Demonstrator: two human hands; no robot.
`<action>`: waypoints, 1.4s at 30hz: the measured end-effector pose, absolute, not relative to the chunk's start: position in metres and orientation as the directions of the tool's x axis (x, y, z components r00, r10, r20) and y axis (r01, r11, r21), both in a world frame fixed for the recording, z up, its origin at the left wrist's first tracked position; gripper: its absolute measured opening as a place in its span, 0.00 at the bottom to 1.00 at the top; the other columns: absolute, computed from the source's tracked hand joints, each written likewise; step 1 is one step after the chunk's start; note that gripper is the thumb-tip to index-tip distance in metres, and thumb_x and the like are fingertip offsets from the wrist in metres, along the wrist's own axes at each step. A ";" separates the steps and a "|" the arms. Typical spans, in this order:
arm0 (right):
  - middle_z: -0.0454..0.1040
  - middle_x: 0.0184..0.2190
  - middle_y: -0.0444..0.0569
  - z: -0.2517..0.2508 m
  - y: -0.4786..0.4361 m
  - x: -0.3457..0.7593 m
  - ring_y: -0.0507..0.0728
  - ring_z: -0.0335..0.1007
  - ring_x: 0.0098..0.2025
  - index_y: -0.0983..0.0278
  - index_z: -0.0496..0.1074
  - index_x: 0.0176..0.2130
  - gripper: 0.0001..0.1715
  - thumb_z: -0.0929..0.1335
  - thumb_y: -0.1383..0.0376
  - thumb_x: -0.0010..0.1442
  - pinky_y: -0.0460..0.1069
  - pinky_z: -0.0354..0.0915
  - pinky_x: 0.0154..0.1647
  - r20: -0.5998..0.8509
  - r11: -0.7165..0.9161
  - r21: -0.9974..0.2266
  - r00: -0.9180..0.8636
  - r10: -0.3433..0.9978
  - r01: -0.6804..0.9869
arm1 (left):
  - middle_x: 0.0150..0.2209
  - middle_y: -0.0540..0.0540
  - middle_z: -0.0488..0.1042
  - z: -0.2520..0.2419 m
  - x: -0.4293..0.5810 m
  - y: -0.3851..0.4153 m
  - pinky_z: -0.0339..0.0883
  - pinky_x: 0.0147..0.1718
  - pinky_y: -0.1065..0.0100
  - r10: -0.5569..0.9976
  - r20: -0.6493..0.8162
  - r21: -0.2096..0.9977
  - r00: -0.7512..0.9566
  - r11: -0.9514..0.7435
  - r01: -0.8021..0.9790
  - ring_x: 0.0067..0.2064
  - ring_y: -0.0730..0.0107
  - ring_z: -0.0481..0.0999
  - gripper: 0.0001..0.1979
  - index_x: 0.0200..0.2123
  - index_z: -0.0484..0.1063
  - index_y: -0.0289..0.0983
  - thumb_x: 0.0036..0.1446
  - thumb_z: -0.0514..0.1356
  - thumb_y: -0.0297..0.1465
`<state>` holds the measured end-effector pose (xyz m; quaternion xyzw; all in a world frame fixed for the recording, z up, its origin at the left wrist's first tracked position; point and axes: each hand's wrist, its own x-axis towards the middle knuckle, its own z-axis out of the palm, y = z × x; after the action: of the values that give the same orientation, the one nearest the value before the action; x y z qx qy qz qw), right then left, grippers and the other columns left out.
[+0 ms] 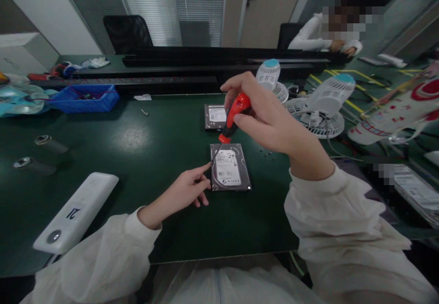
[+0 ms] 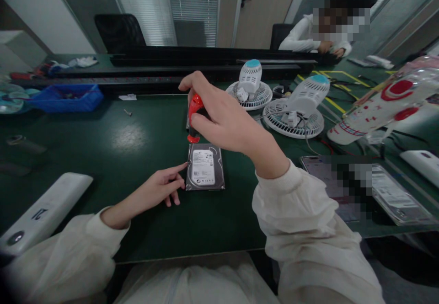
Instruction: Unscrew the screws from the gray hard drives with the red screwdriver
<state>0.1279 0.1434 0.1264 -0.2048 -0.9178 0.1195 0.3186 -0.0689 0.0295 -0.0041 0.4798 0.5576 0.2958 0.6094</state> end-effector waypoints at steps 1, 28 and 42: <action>0.72 0.42 0.48 0.126 0.143 0.128 0.56 0.67 0.36 0.60 0.59 0.54 0.19 0.63 0.62 0.64 0.55 0.66 0.43 0.534 0.881 -0.349 -0.705 0.467 0.320 | 0.37 0.49 0.74 -0.004 -0.069 0.029 0.67 0.16 0.78 0.896 -0.395 0.915 0.205 0.364 0.174 0.24 0.77 0.78 0.34 0.72 0.51 0.38 0.65 0.57 0.24; 0.73 0.49 0.53 0.127 0.141 0.125 0.59 0.71 0.43 0.61 0.62 0.58 0.23 0.64 0.61 0.65 0.56 0.68 0.45 0.544 0.911 -0.244 -0.730 0.413 0.333 | 0.37 0.49 0.74 -0.005 -0.070 0.030 0.67 0.17 0.78 0.898 -0.389 0.918 0.208 0.358 0.172 0.24 0.76 0.78 0.34 0.72 0.54 0.41 0.65 0.57 0.25; 0.71 0.43 0.49 0.126 0.141 0.125 0.54 0.65 0.33 0.62 0.59 0.57 0.23 0.63 0.59 0.65 0.53 0.65 0.38 0.524 0.905 -0.308 -0.741 0.419 0.294 | 0.38 0.48 0.75 -0.007 -0.071 0.029 0.68 0.17 0.78 0.895 -0.393 0.915 0.209 0.357 0.190 0.25 0.76 0.79 0.34 0.72 0.53 0.41 0.65 0.58 0.27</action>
<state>0.1254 0.1407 0.1265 -0.1924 -0.9273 0.1029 0.3041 -0.0714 0.0295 -0.0067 0.4868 0.5575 0.2908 0.6063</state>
